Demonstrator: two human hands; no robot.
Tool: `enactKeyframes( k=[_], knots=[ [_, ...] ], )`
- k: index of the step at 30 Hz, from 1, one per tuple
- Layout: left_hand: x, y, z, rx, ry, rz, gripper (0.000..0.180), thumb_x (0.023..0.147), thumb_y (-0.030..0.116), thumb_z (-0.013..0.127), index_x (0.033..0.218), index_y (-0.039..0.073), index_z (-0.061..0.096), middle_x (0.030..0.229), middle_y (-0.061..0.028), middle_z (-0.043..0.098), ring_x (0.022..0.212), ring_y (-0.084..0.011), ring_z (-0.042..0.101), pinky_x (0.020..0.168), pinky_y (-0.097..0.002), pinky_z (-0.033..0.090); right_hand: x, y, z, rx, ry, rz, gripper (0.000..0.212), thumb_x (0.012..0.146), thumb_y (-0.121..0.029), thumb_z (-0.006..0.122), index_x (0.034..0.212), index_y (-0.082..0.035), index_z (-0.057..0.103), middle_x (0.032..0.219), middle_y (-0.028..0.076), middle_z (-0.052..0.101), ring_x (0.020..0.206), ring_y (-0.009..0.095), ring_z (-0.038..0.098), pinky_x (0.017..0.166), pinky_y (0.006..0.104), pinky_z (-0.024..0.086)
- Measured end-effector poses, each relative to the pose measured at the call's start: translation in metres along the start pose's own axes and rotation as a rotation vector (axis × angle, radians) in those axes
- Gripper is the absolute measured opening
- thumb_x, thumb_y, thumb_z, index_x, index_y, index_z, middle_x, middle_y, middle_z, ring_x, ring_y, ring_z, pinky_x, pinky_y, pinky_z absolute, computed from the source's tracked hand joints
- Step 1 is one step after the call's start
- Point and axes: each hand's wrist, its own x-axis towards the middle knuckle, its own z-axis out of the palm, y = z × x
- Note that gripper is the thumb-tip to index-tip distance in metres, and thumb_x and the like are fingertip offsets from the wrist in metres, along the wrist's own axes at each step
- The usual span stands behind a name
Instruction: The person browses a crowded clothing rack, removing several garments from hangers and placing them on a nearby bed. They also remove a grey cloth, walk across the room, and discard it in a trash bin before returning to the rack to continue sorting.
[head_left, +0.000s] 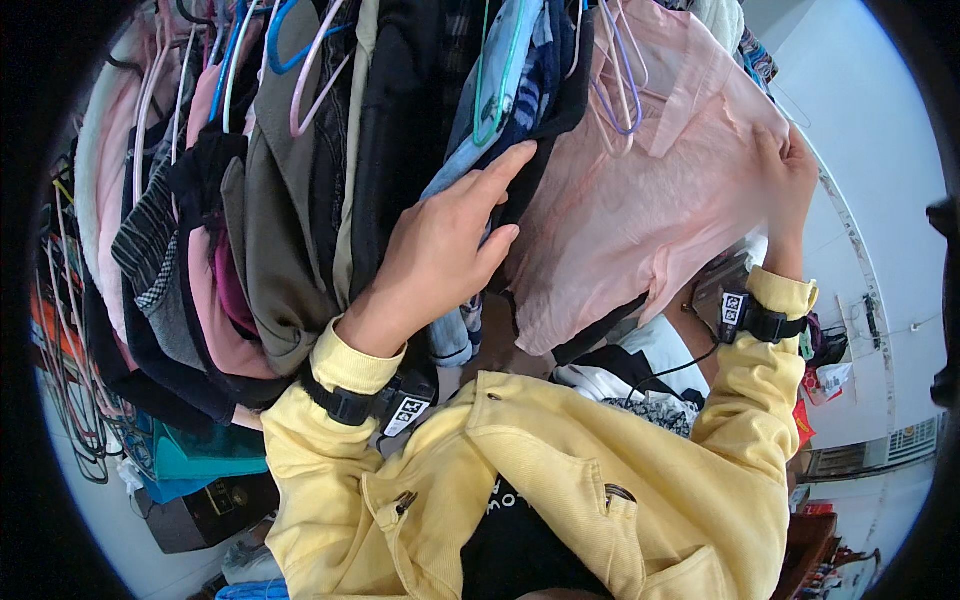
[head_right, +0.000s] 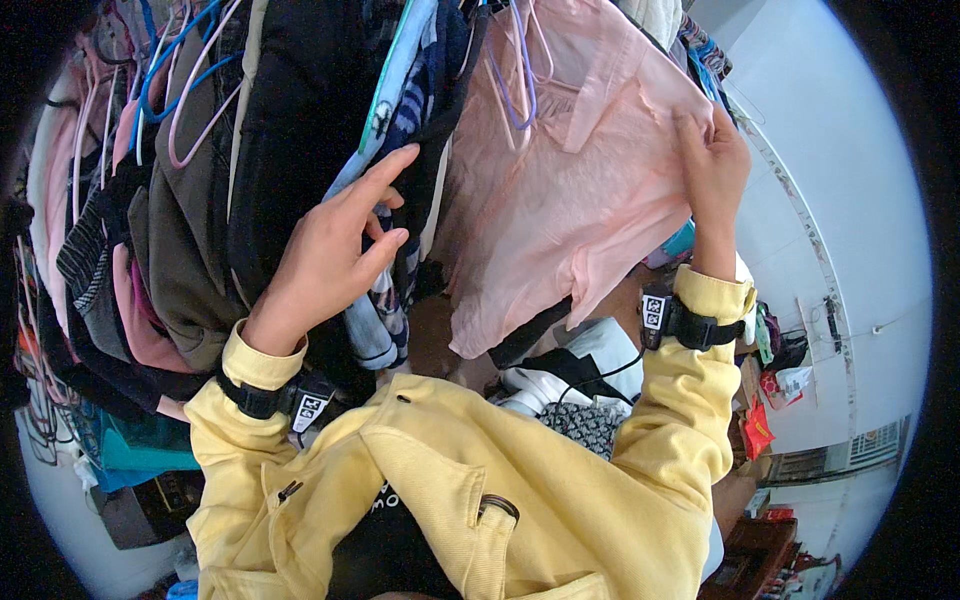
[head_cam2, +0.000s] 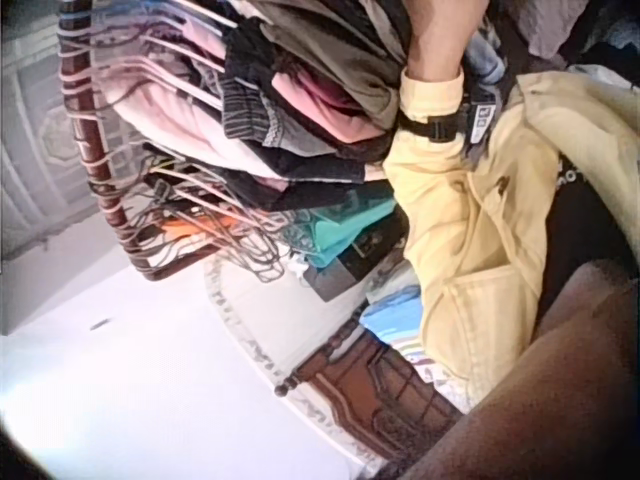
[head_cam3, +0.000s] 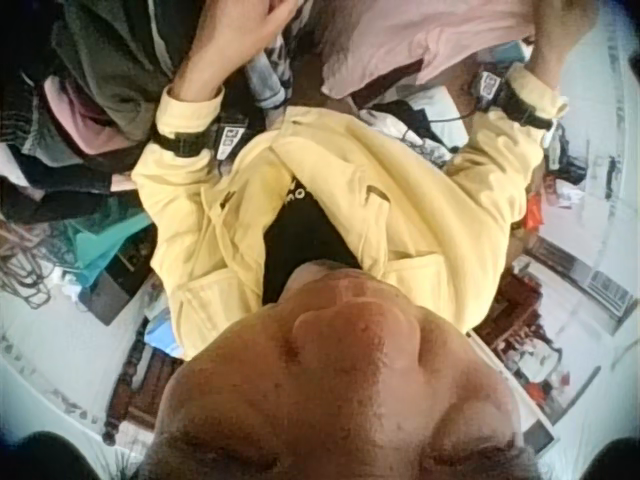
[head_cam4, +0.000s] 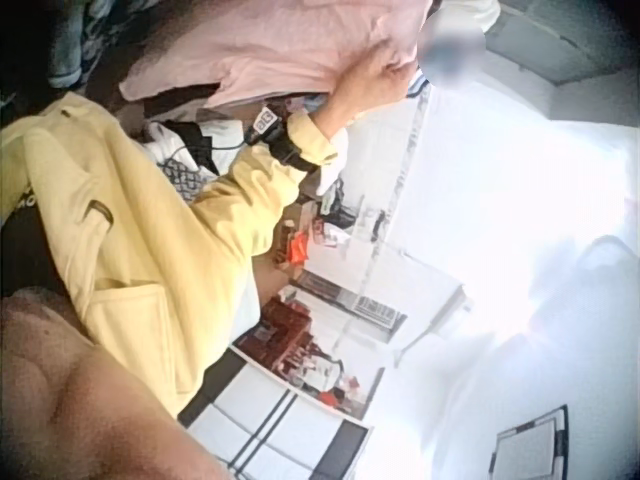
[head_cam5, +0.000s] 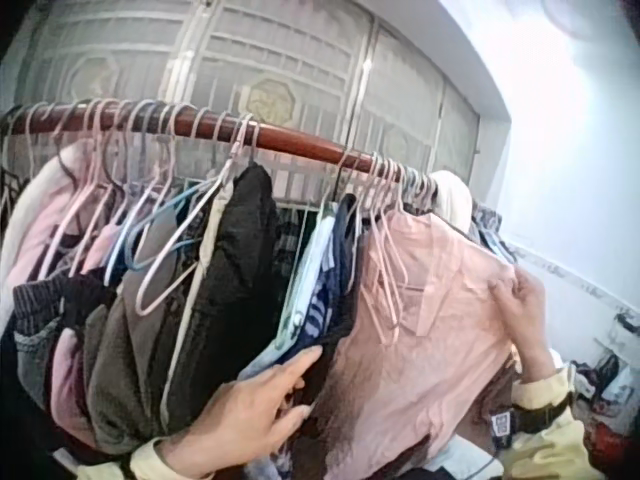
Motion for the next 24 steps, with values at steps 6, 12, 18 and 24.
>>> enactKeyframes(
  k=[6,12,18,24],
  knots=[
    [-0.001,-0.002,-0.001,0.012,-0.019,0.026,0.079,0.086,0.000,0.071,0.157,0.017,0.042,0.112,-0.0158,0.069,0.074,-0.0215,0.064,0.073,-0.0325,0.055,0.033,0.027,-0.021,-0.105,0.059,0.028,0.032,0.097,-0.031,0.067,0.111,-0.003,0.073,0.075,0.001,0.062,0.071,0.008,0.053,0.067,0.0263,0.046],
    [0.001,0.002,-0.001,0.020,-0.013,0.028,0.079,0.086,0.000,0.071,0.157,0.017,0.041,0.113,-0.0157,0.069,0.073,-0.0219,0.064,0.072,-0.0329,0.055,0.052,0.037,-0.027,-0.256,0.014,-0.047,0.033,0.097,-0.032,0.064,0.113,-0.004,0.072,0.086,0.011,0.071,0.080,0.019,0.065,0.077,0.0325,0.051],
    [-0.002,-0.001,-0.001,0.036,-0.045,0.001,0.080,0.086,-0.001,0.072,0.157,0.018,0.041,0.112,-0.0154,0.069,0.073,-0.0210,0.065,0.070,-0.0329,0.055,0.063,0.024,-0.024,-0.422,-0.126,-0.189,0.031,0.097,-0.030,0.062,0.115,-0.007,0.072,0.101,0.017,0.074,0.092,0.035,0.071,0.081,0.0390,0.054],
    [-0.001,-0.001,0.000,0.024,-0.070,-0.006,0.081,0.085,-0.002,0.073,0.157,0.020,0.041,0.113,-0.0174,0.070,0.075,-0.0228,0.066,0.069,-0.0329,0.055,0.075,-0.007,0.005,-0.511,-0.327,-0.332,0.032,0.099,-0.027,0.062,0.120,-0.003,0.068,0.101,0.017,0.074,0.090,0.029,0.070,0.082,0.0359,0.053]
  ],
)
